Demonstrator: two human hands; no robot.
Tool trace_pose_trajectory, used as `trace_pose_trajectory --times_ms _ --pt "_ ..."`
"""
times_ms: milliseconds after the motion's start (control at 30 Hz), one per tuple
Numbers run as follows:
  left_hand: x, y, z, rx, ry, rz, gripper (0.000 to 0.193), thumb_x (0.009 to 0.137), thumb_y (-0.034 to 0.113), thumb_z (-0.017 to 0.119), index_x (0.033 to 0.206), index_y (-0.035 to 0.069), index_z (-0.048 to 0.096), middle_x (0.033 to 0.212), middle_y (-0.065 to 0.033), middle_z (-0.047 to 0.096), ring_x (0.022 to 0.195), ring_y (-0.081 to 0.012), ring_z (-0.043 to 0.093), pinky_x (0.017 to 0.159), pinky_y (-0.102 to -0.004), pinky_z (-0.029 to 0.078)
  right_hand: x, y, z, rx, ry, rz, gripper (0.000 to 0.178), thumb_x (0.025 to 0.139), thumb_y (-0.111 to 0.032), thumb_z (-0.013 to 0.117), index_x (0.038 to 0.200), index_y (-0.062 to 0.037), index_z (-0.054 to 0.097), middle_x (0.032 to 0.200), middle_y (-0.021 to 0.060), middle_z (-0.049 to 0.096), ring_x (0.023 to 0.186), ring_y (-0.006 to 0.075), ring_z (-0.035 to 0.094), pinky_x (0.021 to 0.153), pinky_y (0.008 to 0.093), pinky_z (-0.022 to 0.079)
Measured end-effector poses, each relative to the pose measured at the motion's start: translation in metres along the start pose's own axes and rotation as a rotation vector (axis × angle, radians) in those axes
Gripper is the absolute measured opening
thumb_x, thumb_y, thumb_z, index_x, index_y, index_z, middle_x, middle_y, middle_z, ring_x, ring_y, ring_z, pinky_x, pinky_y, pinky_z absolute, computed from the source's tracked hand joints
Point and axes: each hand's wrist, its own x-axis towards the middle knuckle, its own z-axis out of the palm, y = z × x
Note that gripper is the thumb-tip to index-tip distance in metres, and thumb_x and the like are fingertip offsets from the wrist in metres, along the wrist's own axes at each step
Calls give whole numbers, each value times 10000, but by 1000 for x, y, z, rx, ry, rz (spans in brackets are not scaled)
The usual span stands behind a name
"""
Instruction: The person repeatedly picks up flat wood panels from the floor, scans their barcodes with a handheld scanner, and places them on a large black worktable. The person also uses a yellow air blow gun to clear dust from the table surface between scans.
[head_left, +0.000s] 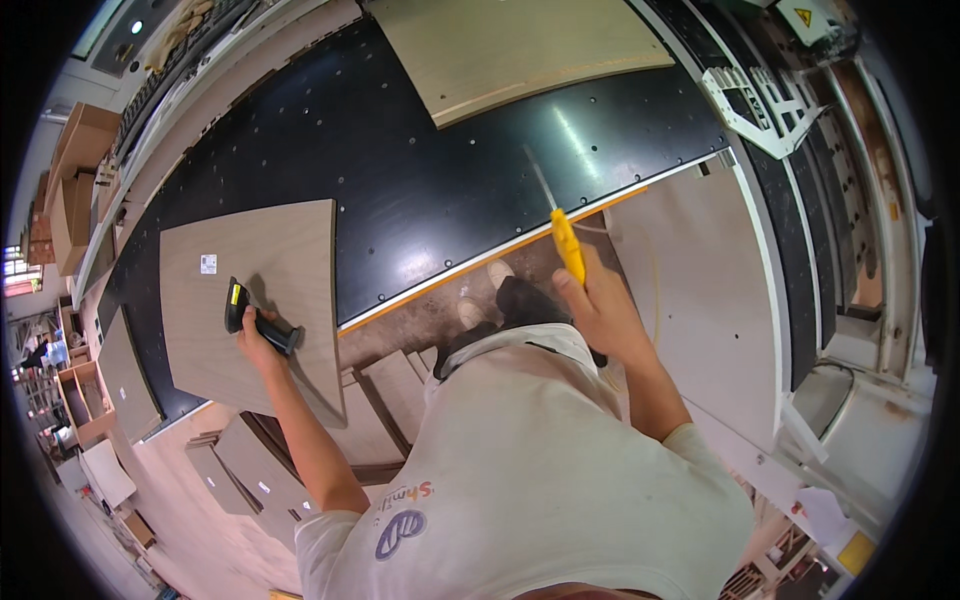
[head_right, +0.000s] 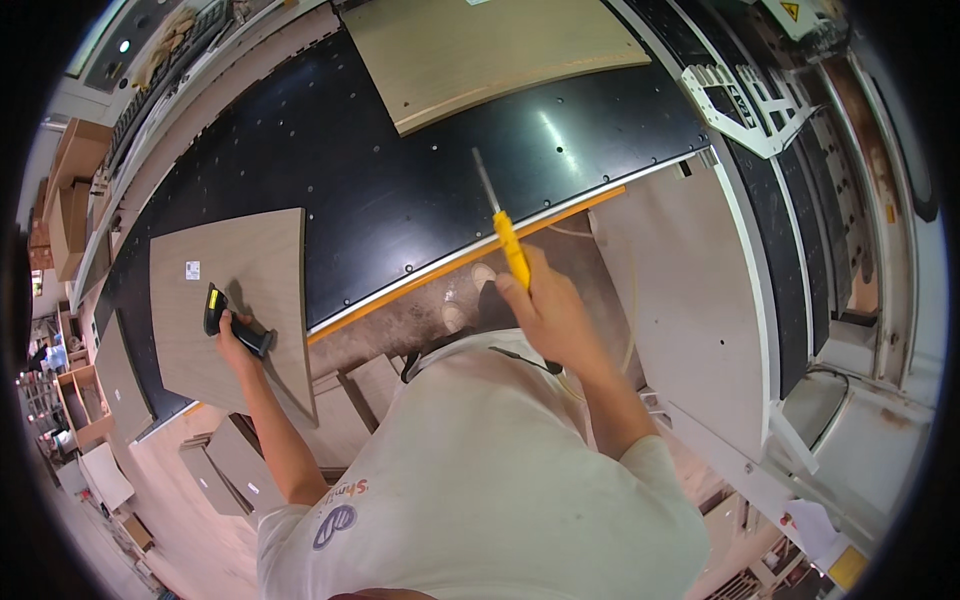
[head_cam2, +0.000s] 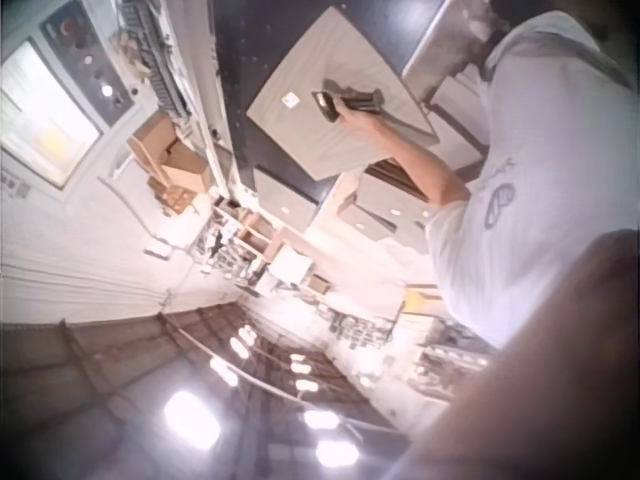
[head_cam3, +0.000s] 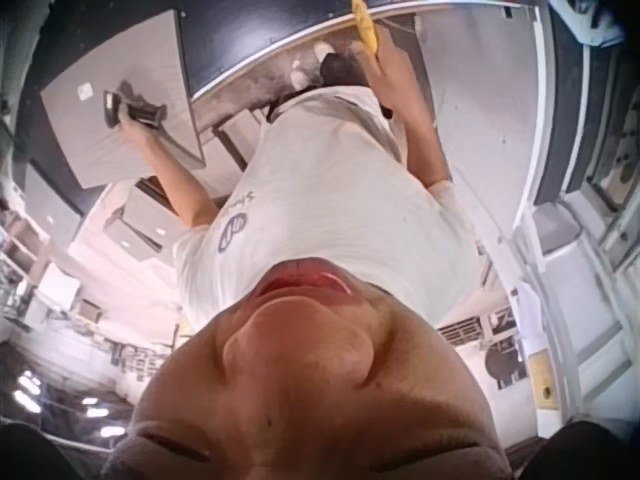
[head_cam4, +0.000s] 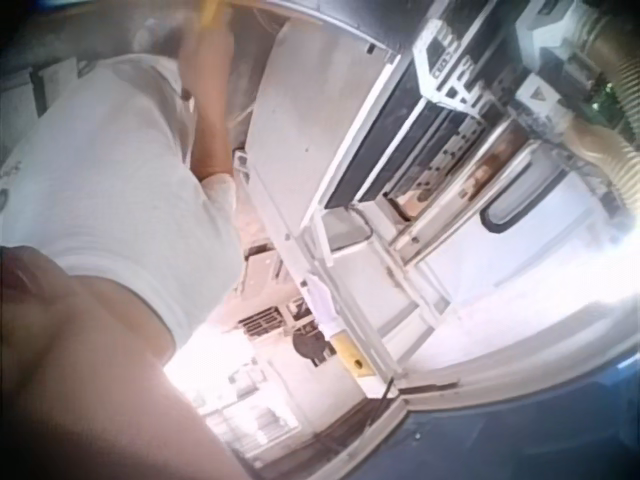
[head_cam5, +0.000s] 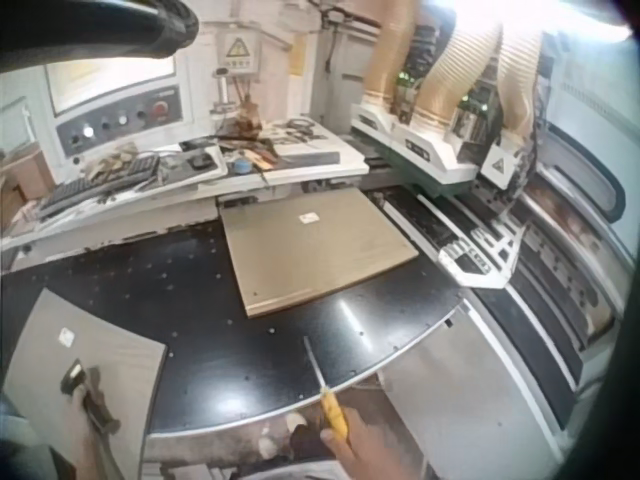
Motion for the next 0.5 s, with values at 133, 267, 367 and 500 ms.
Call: trace_pose_trajectory --times_ms 133,267,367,500 --pt "7 -5 -6 26 3 8 328 896 283 710 943 -29 621 791 -92 647 718 -199 646 682 -317 512 22 27 -10 34 164 48 395 1016 -362 511 1181 -3 515 844 179 633 721 336 601 637 430 464" --pt "5 -5 -2 47 6 7 324 891 304 711 909 -11 633 760 -96 656 715 -189 648 668 -310 502 46 60 -39 149 360 116 342 1039 -388 483 1075 -52 535 765 40 559 502 113 502 472 292 424" --pt "23 -14 -16 50 -26 -26 304 894 312 702 869 15 644 726 -87 654 690 -173 639 654 -299 499 66 68 -76 137 487 156 361 1042 -406 467 1048 -50 529 757 44 557 495 122 512 463 281 422" --pt "18 -14 -13 47 2 -11 300 887 304 711 889 14 633 765 -78 653 676 -174 622 639 -297 501 93 107 -119 164 662 244 389 1040 -406 462 1091 -24 513 759 69 596 512 161 570 472 298 464"
